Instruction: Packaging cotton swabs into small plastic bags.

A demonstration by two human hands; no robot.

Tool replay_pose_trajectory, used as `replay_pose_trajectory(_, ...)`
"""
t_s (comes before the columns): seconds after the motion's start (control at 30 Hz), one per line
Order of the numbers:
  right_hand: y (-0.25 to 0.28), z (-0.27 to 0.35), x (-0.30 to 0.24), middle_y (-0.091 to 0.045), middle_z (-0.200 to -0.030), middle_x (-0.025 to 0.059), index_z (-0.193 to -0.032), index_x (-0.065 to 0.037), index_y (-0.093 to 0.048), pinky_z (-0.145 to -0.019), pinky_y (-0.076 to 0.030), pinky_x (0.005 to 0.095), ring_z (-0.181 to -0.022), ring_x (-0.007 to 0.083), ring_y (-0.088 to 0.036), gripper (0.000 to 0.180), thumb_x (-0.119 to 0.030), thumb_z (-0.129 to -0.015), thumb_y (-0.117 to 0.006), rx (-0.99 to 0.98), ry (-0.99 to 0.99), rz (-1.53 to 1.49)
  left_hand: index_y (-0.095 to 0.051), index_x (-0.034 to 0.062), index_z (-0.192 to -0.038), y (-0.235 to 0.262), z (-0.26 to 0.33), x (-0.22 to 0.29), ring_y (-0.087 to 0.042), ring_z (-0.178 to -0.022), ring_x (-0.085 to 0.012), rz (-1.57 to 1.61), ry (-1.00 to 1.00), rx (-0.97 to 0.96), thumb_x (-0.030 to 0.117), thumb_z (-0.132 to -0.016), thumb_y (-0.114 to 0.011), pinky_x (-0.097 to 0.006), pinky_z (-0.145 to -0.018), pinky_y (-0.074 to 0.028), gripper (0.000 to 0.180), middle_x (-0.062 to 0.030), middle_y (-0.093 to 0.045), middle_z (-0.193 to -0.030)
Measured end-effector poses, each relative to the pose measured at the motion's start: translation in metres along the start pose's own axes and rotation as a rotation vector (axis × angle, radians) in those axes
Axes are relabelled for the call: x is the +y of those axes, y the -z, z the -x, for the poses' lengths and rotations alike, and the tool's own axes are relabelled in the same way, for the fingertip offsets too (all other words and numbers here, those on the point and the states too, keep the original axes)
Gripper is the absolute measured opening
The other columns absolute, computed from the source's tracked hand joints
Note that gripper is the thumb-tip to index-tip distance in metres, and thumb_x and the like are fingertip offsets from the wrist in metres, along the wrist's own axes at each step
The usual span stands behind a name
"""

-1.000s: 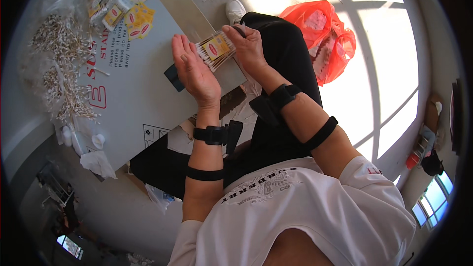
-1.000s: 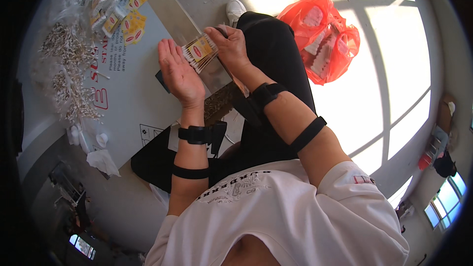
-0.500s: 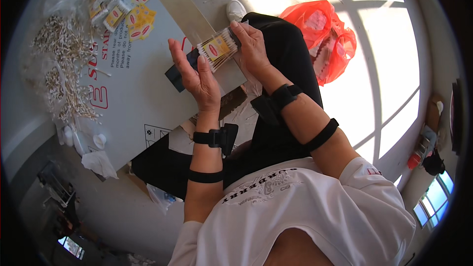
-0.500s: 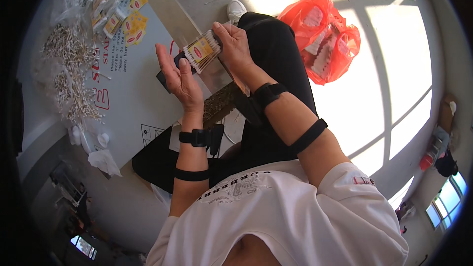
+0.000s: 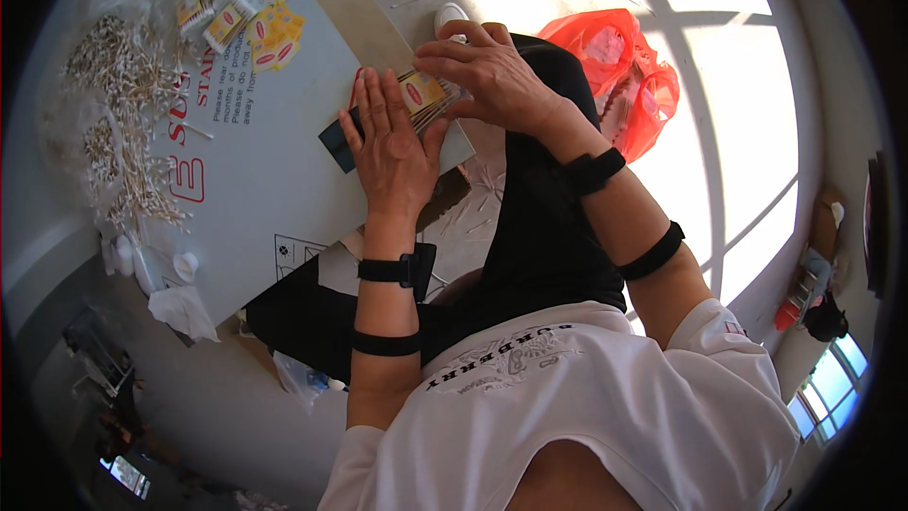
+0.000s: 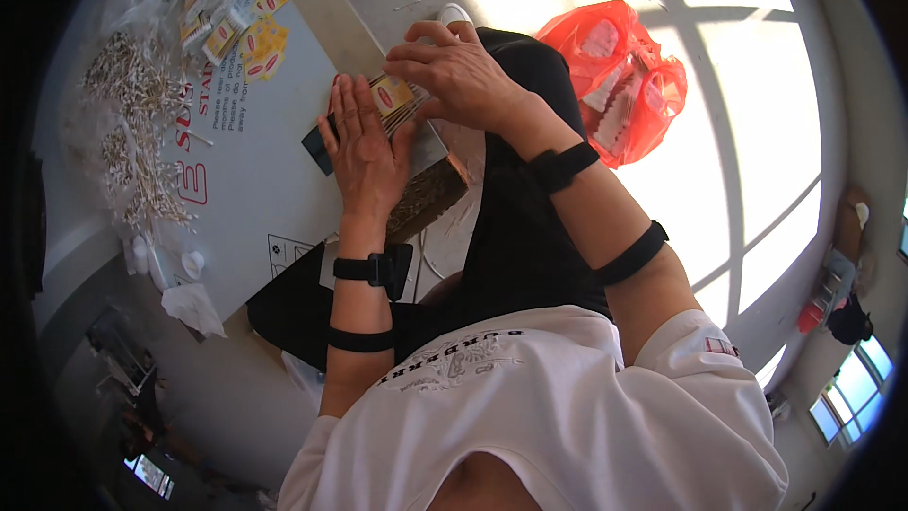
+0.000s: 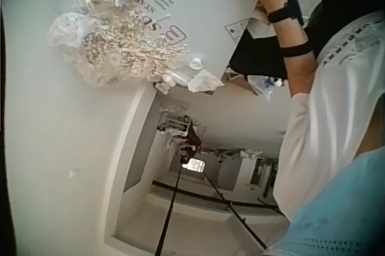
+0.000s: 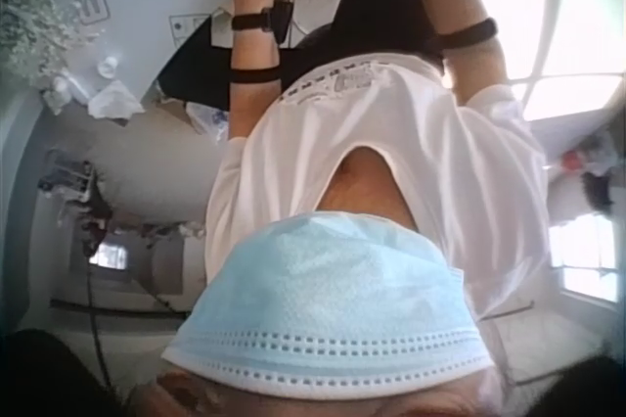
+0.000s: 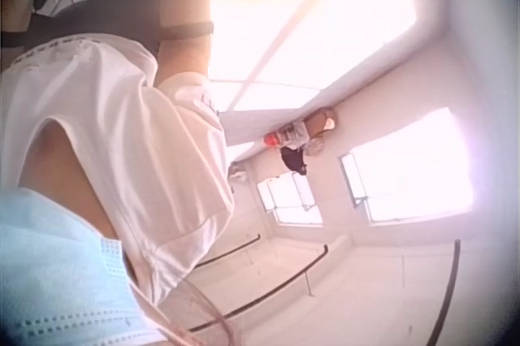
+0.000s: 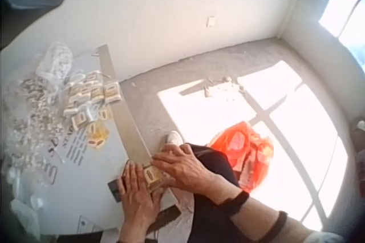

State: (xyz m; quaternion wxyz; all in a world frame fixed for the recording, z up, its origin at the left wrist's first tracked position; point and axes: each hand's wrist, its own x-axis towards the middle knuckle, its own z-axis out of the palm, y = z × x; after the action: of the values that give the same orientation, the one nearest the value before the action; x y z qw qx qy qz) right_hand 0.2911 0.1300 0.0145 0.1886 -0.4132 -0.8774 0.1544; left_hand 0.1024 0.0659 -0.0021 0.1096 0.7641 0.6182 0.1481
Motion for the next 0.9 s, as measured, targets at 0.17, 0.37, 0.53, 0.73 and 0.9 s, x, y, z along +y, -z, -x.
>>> replay_pose_trajectory(0.17,0.004,-0.008,-0.001,-0.057,-0.126,0.0040,-0.125,-0.015,-0.064,-0.106,-0.034,0.0451,-0.125,0.0279,-0.046,0.069,-0.022,-0.060,-0.087,-0.010,-0.018,-0.038,-0.019,0.0024,-0.154,0.001,0.001,0.000,-0.018,-0.149,-0.0352,-0.001,0.015,-0.002,0.047,-0.097,-0.049,-0.057,-0.118,-0.010,0.078,-0.0210,-0.021,-0.159)
replay_pose_trajectory(0.37,0.001,-0.014,-0.001,-0.058,-0.117,0.0036,-0.121,-0.015,-0.065,-0.102,-0.036,0.0442,-0.117,0.0267,-0.049,0.065,-0.022,-0.060,-0.087,-0.059,-0.020,-0.131,-0.024,0.0020,-0.152,0.001,0.001,-0.001,-0.018,-0.149,-0.0336,-0.014,0.049,-0.010,0.053,-0.095,-0.050,-0.057,-0.118,-0.009,0.081,-0.0208,-0.022,-0.159)
replay_pose_trajectory(0.53,-0.010,-0.024,-0.009,-0.058,-0.114,0.0027,-0.116,-0.015,-0.066,-0.099,-0.037,0.0428,-0.114,0.0260,-0.050,0.058,-0.019,-0.061,-0.086,-0.056,0.001,-0.131,-0.025,0.0025,-0.152,0.003,0.001,-0.003,-0.018,-0.149,-0.0329,-0.015,0.042,-0.017,0.052,-0.094,-0.051,-0.058,-0.117,-0.008,0.081,-0.0201,-0.021,-0.159)
replay_pose_trajectory(0.73,-0.012,-0.027,-0.013,-0.058,-0.113,0.0010,-0.114,-0.015,-0.066,-0.099,-0.037,0.0428,-0.113,0.0252,-0.051,0.059,-0.019,-0.059,-0.087,-0.072,-0.011,-0.149,-0.015,0.0019,-0.155,0.002,0.000,-0.003,-0.013,-0.150,-0.0340,0.369,0.077,0.099,0.051,-0.099,-0.044,-0.050,-0.119,-0.008,0.079,-0.0213,-0.014,-0.161)
replay_pose_trajectory(0.9,-0.009,-0.028,-0.013,-0.058,-0.114,0.0005,-0.114,-0.016,-0.066,-0.099,-0.036,0.0425,-0.113,0.0252,-0.050,0.064,-0.020,-0.055,-0.089,-0.081,-0.033,-0.174,-0.005,-0.0010,-0.155,-0.002,-0.007,0.010,-0.008,-0.151,-0.0331,1.026,0.214,0.339,0.048,-0.104,-0.033,-0.040,-0.121,-0.009,0.076,-0.0235,-0.008,-0.161)
